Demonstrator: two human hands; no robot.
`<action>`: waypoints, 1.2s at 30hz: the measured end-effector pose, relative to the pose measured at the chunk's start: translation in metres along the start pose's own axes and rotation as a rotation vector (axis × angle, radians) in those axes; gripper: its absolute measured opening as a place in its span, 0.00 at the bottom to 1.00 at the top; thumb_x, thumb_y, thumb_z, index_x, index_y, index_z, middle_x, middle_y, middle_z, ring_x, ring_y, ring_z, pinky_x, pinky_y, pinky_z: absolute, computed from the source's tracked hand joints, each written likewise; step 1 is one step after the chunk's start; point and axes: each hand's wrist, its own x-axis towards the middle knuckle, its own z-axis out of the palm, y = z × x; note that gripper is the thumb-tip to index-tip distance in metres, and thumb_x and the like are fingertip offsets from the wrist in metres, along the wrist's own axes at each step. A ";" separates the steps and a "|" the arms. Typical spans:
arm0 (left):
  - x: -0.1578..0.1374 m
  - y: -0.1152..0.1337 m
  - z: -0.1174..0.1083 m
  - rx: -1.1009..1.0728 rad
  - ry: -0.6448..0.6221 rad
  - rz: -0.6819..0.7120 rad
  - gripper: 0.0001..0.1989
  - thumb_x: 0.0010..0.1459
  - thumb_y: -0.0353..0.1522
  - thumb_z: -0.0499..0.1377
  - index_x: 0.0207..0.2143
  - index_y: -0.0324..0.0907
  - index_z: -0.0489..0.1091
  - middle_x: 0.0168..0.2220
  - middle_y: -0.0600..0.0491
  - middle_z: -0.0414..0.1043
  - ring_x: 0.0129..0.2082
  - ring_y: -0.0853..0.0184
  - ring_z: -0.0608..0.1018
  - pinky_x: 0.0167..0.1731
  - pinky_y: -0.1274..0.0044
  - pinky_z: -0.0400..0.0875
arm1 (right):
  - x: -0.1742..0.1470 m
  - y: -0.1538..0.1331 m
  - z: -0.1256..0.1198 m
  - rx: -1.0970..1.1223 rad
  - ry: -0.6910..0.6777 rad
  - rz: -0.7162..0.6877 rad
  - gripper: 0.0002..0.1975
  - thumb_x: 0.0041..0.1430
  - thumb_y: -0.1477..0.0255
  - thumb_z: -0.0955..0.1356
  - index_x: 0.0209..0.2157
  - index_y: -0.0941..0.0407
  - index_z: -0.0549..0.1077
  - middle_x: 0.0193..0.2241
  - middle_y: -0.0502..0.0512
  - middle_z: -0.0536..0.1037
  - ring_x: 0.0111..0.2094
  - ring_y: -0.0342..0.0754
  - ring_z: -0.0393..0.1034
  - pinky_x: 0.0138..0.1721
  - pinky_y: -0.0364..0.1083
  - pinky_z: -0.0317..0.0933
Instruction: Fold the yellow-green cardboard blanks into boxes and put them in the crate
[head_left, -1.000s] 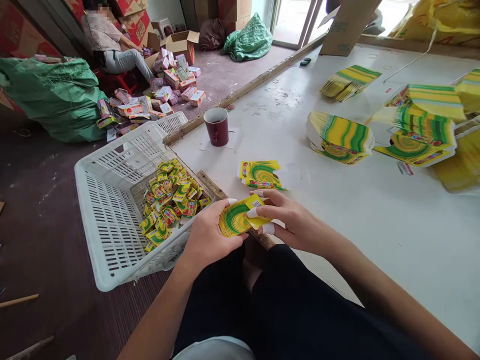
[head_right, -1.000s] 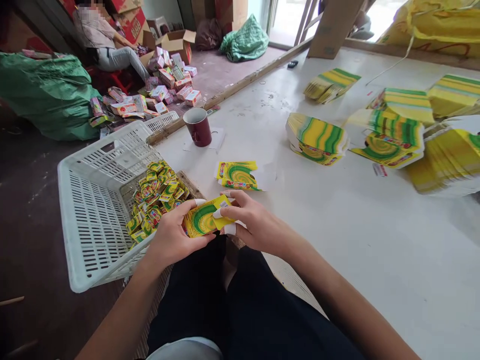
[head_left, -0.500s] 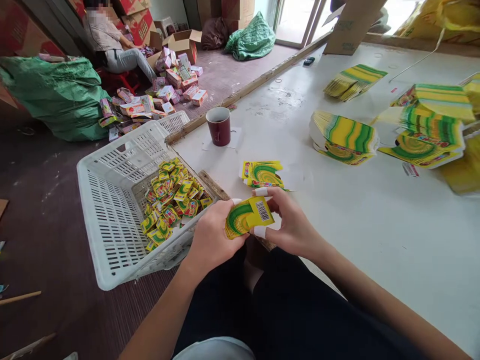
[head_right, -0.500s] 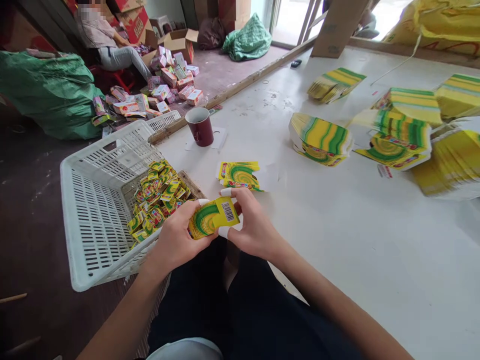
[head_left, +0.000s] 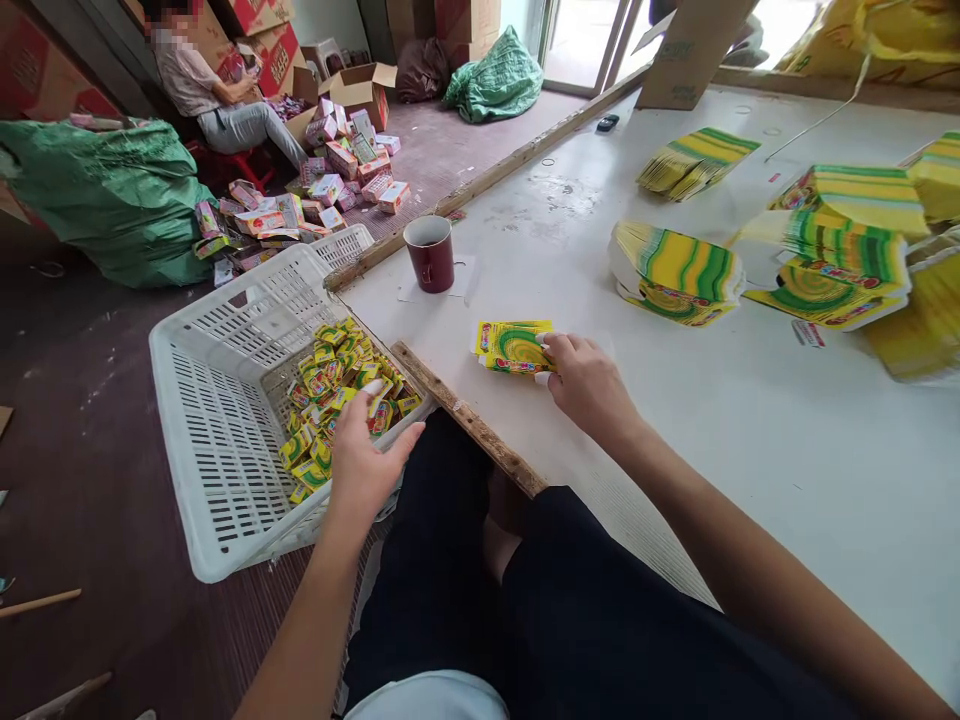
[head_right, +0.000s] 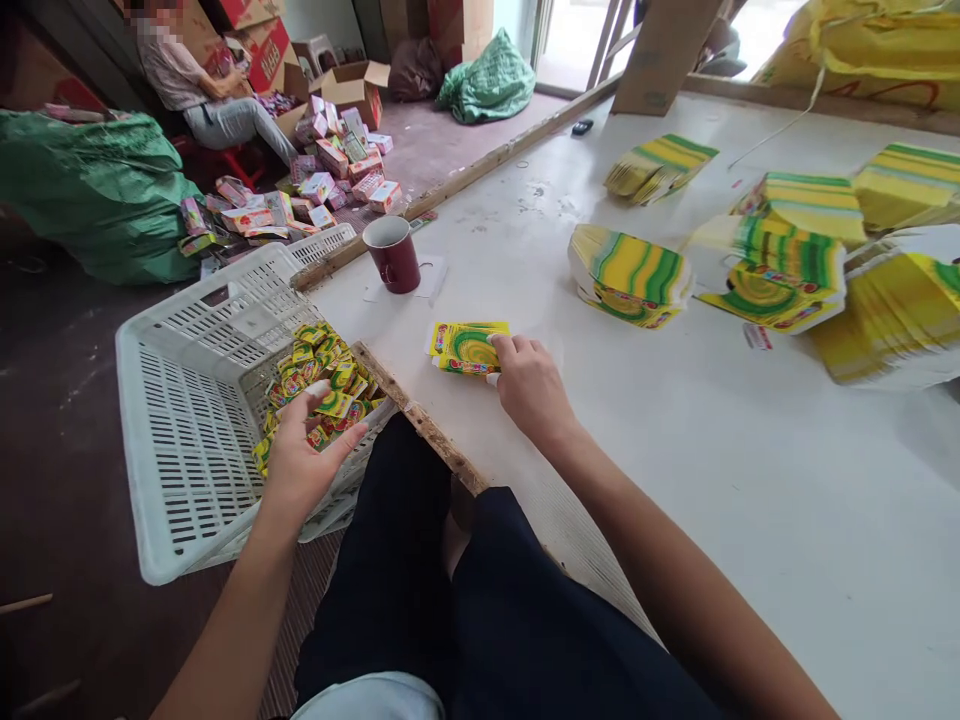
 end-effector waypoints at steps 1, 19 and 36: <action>-0.003 0.005 0.005 -0.036 -0.040 0.004 0.28 0.51 0.42 0.65 0.53 0.42 0.66 0.52 0.44 0.71 0.54 0.54 0.74 0.55 0.59 0.68 | -0.001 -0.002 0.001 -0.003 0.010 0.000 0.21 0.51 0.82 0.65 0.49 0.57 0.68 0.39 0.64 0.77 0.40 0.60 0.69 0.41 0.56 0.66; -0.017 0.064 0.048 -0.797 -0.142 -0.009 0.39 0.50 0.60 0.58 0.58 0.49 0.61 0.55 0.45 0.70 0.58 0.56 0.72 0.55 0.64 0.72 | -0.018 -0.077 -0.052 0.482 -0.069 -0.299 0.22 0.50 0.80 0.66 0.47 0.53 0.61 0.40 0.58 0.73 0.43 0.56 0.70 0.43 0.53 0.67; -0.012 0.101 0.047 -1.225 0.186 -0.151 0.28 0.59 0.59 0.44 0.38 0.46 0.67 0.29 0.53 0.64 0.31 0.66 0.73 0.34 0.74 0.73 | -0.039 -0.101 -0.043 1.615 -0.577 0.216 0.22 0.48 0.72 0.74 0.41 0.51 0.62 0.33 0.45 0.69 0.31 0.40 0.67 0.32 0.41 0.63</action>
